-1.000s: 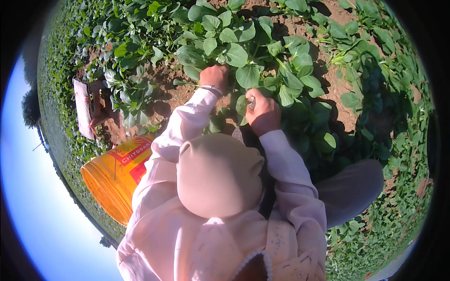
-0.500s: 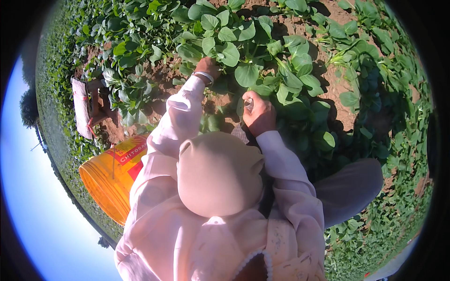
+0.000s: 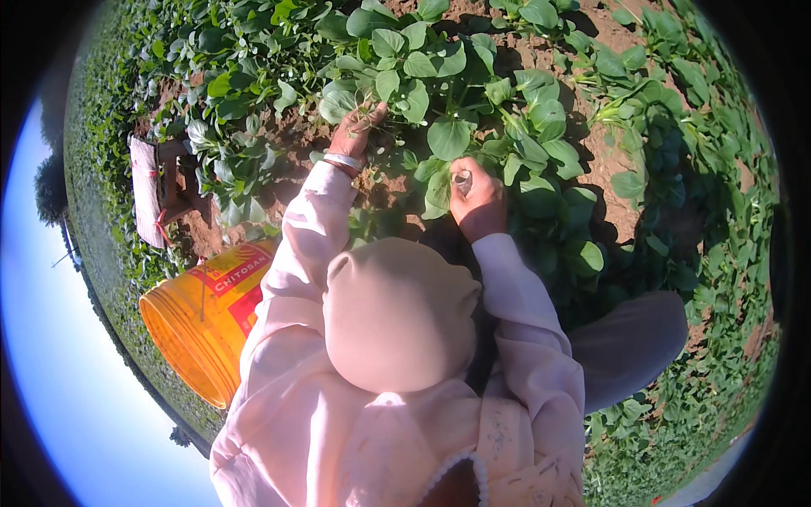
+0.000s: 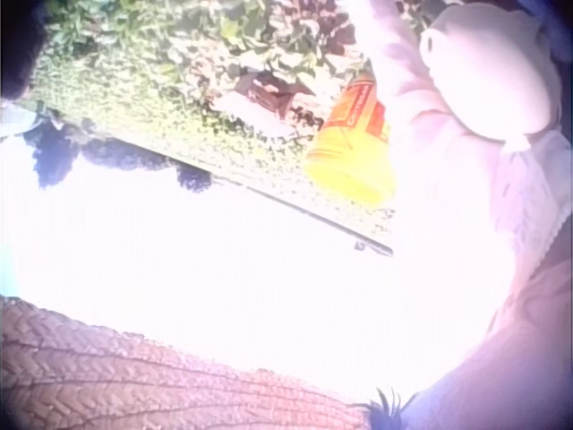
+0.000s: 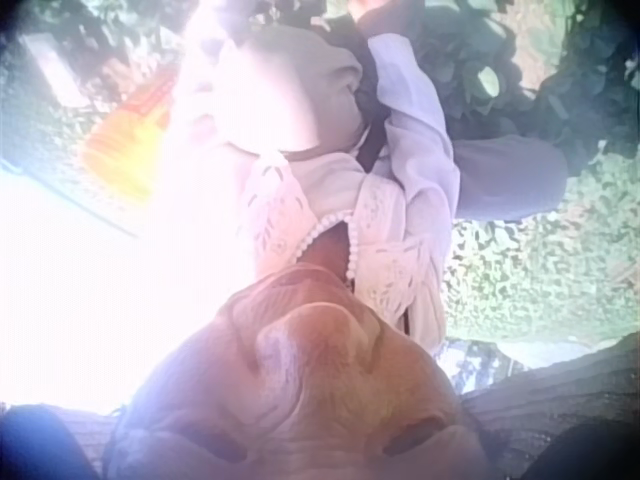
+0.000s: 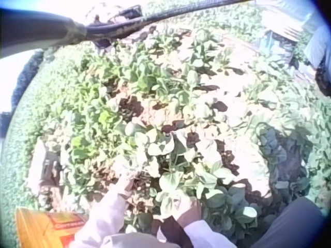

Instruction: The person harvests green leafy vegetables by cutting the stems with a knife and placing the collected greens into an orange bucket.

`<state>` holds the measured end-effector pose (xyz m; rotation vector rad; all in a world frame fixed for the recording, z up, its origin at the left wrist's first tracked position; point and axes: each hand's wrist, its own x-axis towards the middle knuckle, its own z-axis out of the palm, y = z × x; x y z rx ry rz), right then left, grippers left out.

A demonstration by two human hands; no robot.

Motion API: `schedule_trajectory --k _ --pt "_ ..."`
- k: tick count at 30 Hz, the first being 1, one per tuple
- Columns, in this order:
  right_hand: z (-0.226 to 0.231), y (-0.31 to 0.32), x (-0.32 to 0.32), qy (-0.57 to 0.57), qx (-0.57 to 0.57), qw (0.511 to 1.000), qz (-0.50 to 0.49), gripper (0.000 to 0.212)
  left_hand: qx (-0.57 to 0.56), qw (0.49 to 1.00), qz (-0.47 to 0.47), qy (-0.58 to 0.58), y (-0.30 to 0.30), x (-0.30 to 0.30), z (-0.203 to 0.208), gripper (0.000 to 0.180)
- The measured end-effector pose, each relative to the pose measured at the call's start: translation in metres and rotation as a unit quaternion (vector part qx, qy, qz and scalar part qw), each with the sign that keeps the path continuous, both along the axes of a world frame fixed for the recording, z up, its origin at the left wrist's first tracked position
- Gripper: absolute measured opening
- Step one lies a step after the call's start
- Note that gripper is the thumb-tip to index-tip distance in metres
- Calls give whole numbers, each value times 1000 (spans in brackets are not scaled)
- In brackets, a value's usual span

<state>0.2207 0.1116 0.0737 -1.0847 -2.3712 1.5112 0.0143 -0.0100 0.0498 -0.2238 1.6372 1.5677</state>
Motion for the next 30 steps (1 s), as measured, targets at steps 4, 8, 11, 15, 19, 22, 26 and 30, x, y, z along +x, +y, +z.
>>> schedule_trajectory --k 4,8,11,15,19,22,26,30 --pt "-1 -6 3 4 -15 1000 -10 20 -75 880 -200 423 -1 5 -24 34" --pt "-1 -10 -3 -15 2 1000 -8 20 -356 761 -322 437 32 20 -31 42" --pt "-13 -12 -23 -21 33 999 -32 16 -310 777 -326 440 42 25 -50 50" --pt "-13 -6 -34 -49 0 999 -19 19 -311 828 -194 424 56 35 -36 57" --pt "2 1 -17 -17 -39 999 -32 20 -295 858 -154 392 64 34 -36 48" --pt "-2 -6 5 81 -58 993 -67 20 -3 969 -33 246 45 23 -60 29" --pt "-5 0 14 47 -65 993 -88 18 122 991 44 -28 21 20 -4 12" --pt "-15 -3 12 62 -57 993 -85 18 226 972 28 -61 -16 12 22 18"
